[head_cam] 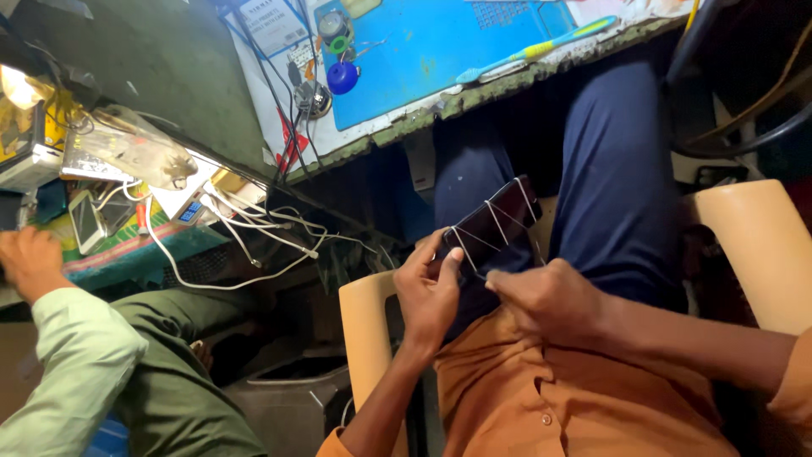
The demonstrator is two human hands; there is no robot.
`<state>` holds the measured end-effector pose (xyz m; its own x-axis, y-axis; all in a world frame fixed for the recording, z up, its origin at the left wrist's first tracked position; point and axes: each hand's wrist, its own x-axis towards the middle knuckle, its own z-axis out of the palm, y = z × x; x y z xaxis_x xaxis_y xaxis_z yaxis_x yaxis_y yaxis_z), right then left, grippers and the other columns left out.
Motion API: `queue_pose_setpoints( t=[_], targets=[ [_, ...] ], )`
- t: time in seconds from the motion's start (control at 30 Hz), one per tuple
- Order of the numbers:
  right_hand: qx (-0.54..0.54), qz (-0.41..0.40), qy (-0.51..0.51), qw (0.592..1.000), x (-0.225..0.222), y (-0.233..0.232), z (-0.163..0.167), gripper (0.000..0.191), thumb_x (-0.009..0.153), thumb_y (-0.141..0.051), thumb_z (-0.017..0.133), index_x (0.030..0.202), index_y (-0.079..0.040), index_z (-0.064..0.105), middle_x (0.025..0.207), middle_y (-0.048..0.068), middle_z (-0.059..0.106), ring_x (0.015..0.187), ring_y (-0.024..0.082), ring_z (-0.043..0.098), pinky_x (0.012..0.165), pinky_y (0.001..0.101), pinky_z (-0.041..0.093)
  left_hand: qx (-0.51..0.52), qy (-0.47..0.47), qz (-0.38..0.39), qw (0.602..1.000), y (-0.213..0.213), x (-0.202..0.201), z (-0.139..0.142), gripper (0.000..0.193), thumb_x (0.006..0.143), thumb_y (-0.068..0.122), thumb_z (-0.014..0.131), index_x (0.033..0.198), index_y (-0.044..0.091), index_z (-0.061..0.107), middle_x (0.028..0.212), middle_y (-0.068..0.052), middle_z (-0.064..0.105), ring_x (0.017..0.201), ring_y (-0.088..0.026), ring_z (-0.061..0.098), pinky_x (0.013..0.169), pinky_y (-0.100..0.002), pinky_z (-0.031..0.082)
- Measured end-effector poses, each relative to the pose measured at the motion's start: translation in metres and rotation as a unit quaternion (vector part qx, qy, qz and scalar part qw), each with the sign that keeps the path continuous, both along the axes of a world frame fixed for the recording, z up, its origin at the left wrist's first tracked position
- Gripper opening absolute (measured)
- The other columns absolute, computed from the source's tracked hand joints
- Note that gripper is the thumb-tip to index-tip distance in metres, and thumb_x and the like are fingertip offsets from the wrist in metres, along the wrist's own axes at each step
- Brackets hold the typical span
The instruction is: The person sits in a chair and wraps white thread around a smartphone resting on their lap, winding the thread crisscross over the phone's back and screen, pulling it taut and tying it off. They occasionally reach to the workbench for supplies while another person works at the bench.
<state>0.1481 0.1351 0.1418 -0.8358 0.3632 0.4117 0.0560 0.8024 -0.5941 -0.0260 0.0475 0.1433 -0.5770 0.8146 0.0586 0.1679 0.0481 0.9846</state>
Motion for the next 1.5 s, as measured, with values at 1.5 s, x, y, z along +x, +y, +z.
queue_pose_setpoints(
  t=[1.5],
  targets=[
    [-0.038,-0.055,0.046,0.997,0.010,0.003,0.000,0.019,0.093,-0.007,0.068,0.110,0.001,0.066,0.086,0.014,0.075,0.065,0.025,0.074,0.053,0.0313,0.057,0.051,-0.259,0.004,0.964,0.008,-0.024,-0.016,0.035,0.095,0.001,0.067,0.130,-0.004,0.066,0.113,-0.010,0.073,0.090,-0.013,0.071,0.067,-0.027,0.062]
  ],
)
